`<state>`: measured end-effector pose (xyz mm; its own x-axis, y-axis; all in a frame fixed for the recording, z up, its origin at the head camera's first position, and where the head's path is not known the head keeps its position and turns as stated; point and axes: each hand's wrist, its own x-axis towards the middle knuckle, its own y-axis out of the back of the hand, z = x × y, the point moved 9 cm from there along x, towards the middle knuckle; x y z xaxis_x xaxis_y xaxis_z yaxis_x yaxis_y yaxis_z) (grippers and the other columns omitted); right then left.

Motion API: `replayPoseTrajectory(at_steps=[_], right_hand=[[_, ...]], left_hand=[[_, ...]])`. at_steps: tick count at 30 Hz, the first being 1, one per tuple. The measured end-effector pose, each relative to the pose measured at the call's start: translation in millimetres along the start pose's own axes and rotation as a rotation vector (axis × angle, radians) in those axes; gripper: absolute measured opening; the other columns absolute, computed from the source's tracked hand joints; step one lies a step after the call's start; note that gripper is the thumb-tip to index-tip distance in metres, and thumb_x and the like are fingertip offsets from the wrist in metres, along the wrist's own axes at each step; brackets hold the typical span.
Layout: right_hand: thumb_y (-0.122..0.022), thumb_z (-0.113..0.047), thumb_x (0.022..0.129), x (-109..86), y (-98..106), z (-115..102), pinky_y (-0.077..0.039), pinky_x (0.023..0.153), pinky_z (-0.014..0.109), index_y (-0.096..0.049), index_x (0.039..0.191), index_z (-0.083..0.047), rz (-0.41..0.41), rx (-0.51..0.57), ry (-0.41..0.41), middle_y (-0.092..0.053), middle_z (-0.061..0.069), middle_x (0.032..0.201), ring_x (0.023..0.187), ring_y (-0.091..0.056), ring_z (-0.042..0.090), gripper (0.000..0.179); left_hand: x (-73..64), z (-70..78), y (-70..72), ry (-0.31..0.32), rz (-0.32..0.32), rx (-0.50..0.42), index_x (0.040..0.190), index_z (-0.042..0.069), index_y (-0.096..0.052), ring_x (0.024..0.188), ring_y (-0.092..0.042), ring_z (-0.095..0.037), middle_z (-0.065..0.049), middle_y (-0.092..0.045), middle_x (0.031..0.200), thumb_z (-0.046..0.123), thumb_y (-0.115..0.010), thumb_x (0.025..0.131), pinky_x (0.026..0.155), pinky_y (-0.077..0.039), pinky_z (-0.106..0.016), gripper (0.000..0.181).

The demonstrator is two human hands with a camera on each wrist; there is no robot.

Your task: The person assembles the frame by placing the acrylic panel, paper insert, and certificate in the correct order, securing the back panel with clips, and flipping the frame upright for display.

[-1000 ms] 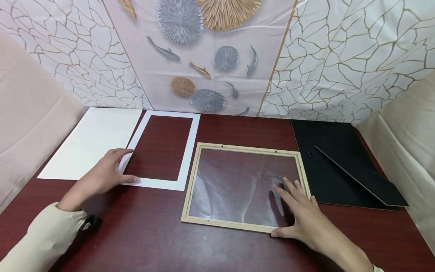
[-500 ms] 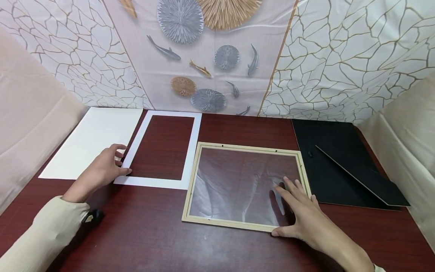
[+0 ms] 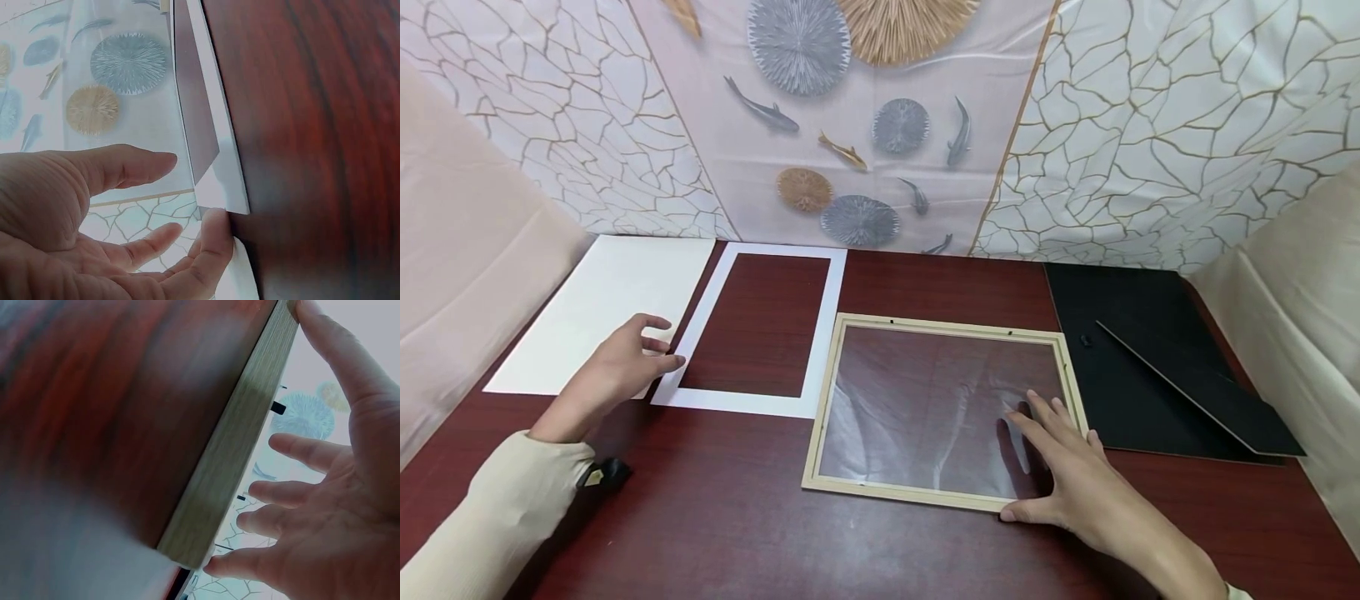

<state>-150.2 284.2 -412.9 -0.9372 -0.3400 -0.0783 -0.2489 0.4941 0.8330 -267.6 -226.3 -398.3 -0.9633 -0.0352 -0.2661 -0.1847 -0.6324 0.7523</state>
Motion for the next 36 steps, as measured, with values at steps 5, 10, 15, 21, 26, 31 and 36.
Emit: replayPoseTrajectory(at_steps=[5, 10, 15, 21, 26, 31, 36], right_hand=[[-0.096, -0.037, 0.072, 0.5, 0.4, 1.0, -0.007, 0.107, 0.089, -0.044, 0.157, -0.009, -0.006, 0.000, -0.006, -0.021, 0.032, 0.169, 0.154, -0.017, 0.059, 0.103], [-0.096, -0.036, 0.072, -0.2, 0.5, 2.2, -0.006, 0.107, 0.089, -0.044, 0.157, -0.009, -0.008, 0.008, -0.009, -0.021, 0.032, 0.169, 0.154, -0.016, 0.058, 0.103], [-0.095, -0.035, 0.072, -0.3, 0.2, 3.2, -0.005, 0.108, 0.089, -0.043, 0.157, -0.009, -0.014, 0.017, -0.012, -0.021, 0.032, 0.169, 0.154, -0.015, 0.058, 0.103], [-0.095, -0.036, 0.072, 0.5, -0.4, 4.2, -0.007, 0.108, 0.088, -0.043, 0.158, -0.009, -0.025, 0.019, -0.023, -0.021, 0.032, 0.169, 0.154, -0.017, 0.059, 0.103], [-0.095, -0.036, 0.072, 0.4, 0.2, 4.2, -0.006, 0.108, 0.089, -0.044, 0.157, -0.008, -0.023, 0.017, -0.018, -0.020, 0.032, 0.169, 0.153, -0.017, 0.059, 0.103], [-0.095, -0.036, 0.072, 0.2, 0.1, 4.9, -0.006, 0.107, 0.089, -0.043, 0.157, -0.008, -0.024, 0.018, -0.019, -0.020, 0.032, 0.169, 0.152, -0.020, 0.059, 0.103], [-0.095, -0.036, 0.072, -0.5, 0.6, 4.5, -0.007, 0.107, 0.089, -0.044, 0.157, -0.009, -0.019, 0.013, -0.017, -0.020, 0.031, 0.169, 0.152, -0.021, 0.059, 0.103]], left_hand=[[1.0, -4.1, -0.4, 0.000, -0.006, -0.097, 0.153, -0.002, -0.036, 0.110, -0.065, -0.034, -0.029, -0.061, 0.136, 0.020, -0.068, 0.098, 0.076, -0.049, -0.032, 0.067], [2.0, -5.1, -0.2, -0.026, -0.014, -0.143, 0.153, -0.002, -0.039, 0.111, -0.062, -0.033, -0.028, -0.063, 0.133, 0.020, -0.067, 0.099, 0.079, -0.047, -0.031, 0.065], [4.7, -3.5, -3.6, -0.062, -0.030, -0.161, 0.154, 0.002, -0.042, 0.105, -0.055, -0.028, -0.023, -0.060, 0.129, 0.019, -0.069, 0.099, 0.069, -0.045, -0.028, 0.063], [4.5, -1.4, -7.1, -0.119, -0.048, -0.176, 0.160, 0.004, -0.036, 0.127, -0.052, -0.042, -0.029, -0.046, 0.150, 0.016, -0.071, 0.097, 0.074, -0.047, -0.029, 0.073], [0.6, 3.6, -6.8, -0.166, -0.036, -0.101, 0.163, 0.003, -0.029, 0.116, -0.060, -0.041, -0.031, -0.044, 0.154, 0.017, -0.074, 0.094, 0.082, -0.048, -0.034, 0.083], [-3.5, 4.8, -5.8, -0.148, -0.038, -0.078, 0.164, 0.003, -0.029, 0.111, -0.066, -0.031, -0.032, -0.044, 0.157, 0.016, -0.069, 0.096, 0.089, -0.054, -0.039, 0.080], [-8.7, 3.7, -7.0, -0.133, -0.062, -0.193, 0.166, 0.005, -0.025, 0.069, -0.071, -0.013, -0.034, -0.033, 0.164, 0.007, -0.060, 0.100, 0.063, -0.063, -0.032, 0.075]])
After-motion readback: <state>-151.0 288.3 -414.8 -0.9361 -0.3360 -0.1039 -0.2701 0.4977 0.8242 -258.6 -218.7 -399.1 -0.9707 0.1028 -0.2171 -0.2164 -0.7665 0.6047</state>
